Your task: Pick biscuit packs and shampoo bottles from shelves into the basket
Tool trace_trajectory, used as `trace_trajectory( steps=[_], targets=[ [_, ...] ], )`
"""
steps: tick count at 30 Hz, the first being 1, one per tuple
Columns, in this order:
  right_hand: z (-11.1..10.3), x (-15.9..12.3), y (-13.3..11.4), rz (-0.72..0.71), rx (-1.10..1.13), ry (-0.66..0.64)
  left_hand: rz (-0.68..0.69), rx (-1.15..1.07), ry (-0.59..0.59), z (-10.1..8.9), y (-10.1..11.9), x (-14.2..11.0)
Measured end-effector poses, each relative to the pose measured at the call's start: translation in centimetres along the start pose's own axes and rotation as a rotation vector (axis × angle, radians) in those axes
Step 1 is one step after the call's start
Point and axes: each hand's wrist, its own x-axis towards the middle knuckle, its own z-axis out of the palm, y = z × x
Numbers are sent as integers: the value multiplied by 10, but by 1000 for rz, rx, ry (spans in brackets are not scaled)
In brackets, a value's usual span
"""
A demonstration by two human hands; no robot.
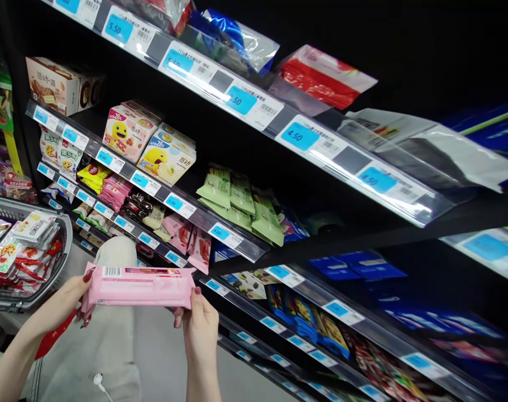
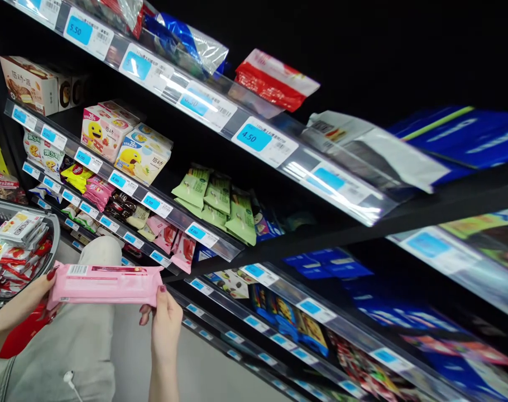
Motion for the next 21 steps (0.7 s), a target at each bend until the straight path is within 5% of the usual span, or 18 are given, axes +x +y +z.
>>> trace_trajectory(
  steps=[2, 5, 21],
  targets=[
    [2, -1, 2, 24, 46, -15, 58, 109, 152, 3, 2, -3],
    [6, -1, 1, 43, 91, -15, 144, 191, 231, 4, 3, -4],
    [8, -5, -11, 51, 70, -21, 143, 222, 301, 4, 7, 0]
  ],
)
